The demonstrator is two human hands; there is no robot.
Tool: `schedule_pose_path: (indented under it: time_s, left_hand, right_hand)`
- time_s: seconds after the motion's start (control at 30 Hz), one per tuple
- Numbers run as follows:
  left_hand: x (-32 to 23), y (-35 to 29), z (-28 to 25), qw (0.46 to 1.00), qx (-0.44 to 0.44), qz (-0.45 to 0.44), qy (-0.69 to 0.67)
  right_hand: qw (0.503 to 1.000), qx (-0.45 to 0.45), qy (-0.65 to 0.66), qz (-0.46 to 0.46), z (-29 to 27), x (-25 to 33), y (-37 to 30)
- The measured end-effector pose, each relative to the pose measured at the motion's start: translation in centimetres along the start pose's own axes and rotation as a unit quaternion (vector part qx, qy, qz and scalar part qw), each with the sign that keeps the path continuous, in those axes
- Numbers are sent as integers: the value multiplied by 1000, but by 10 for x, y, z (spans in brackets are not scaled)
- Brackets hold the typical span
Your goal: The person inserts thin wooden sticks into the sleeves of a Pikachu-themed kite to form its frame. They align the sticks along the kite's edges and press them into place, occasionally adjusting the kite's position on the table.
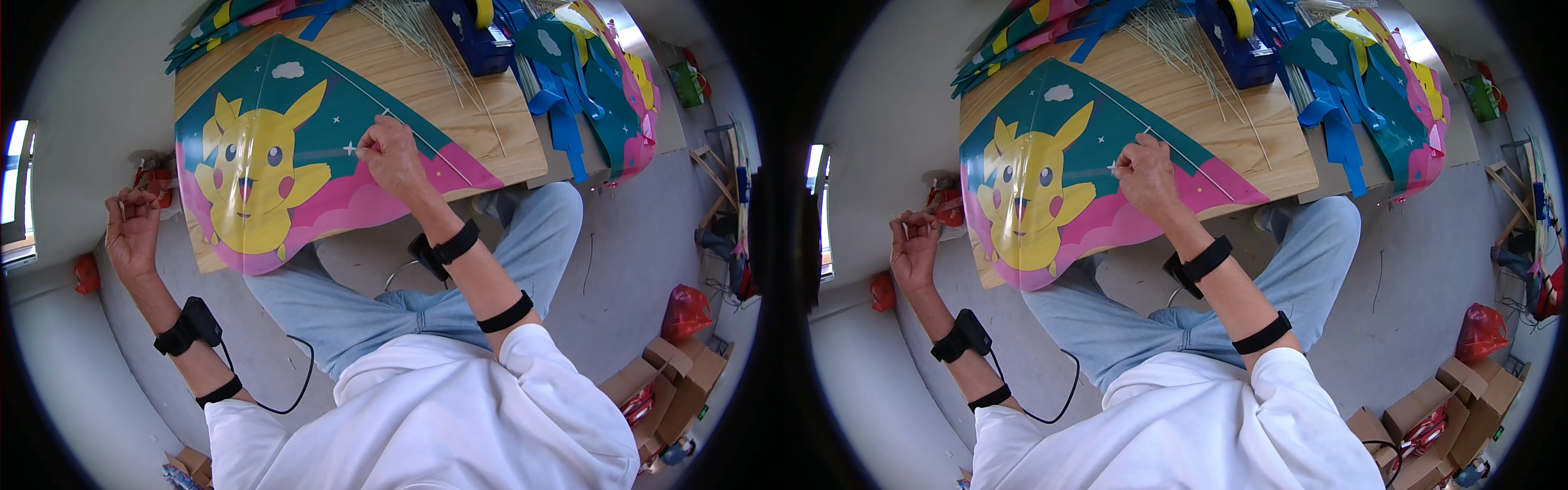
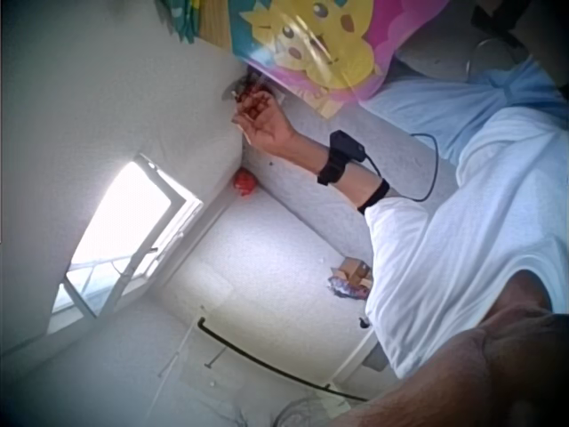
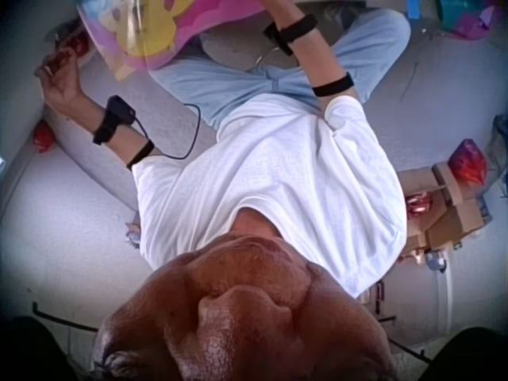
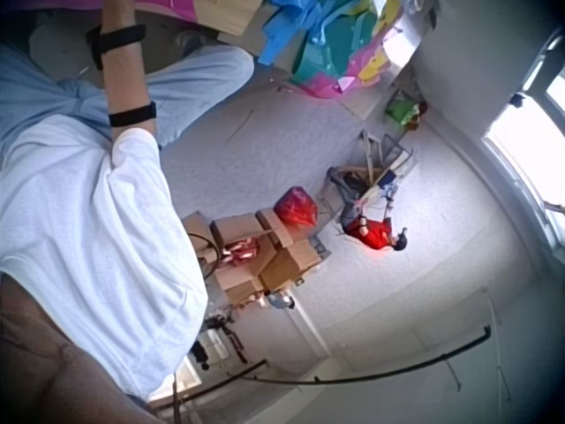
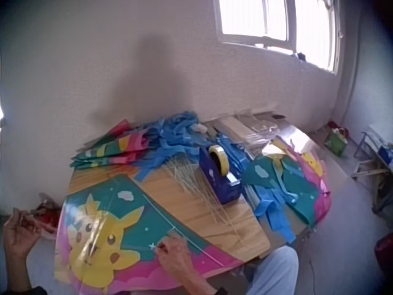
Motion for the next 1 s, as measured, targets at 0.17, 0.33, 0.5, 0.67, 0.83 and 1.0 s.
schedule_pose_path:
  time_s: [0.17, 0.33, 0.5, 0.67, 0.83, 1.0]
  left_hand:
    - [-4, 0, -2, 1000, -5, 10, 5]
    - [-2, 0, -3, 1000, -12, 11, 2]
    - [-1, 1, -3, 1000, -10, 7, -2]
    - [1, 2, -3, 1000, 0, 2, 11]
    - [12, 1, 4, 1000, -6, -6, 4]
    - [53, -11, 26, 999, 22, -42, -9]
  right_hand:
    - [998, 12, 39, 39, 3, -3, -1]
    - [999, -7, 25, 39, -3, -2, -1]
    - [1000, -16, 14, 23, -4, -5, 1]
    - [996, 17, 69, 50, -1, -14, -3]
    - [997, 14, 63, 45, -24, -9, -41]
    - [1000, -4, 11, 12, -67, -13, -97]
Point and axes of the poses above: each hand's wrist, its own y-axis towards the middle knuckle, its own z-axis out of the palm, x = y × z, the point moved 8 cm from there along y, towards the middle knuckle, and after that the axes turned 8 degrees about -y, right-handed, at the moved point
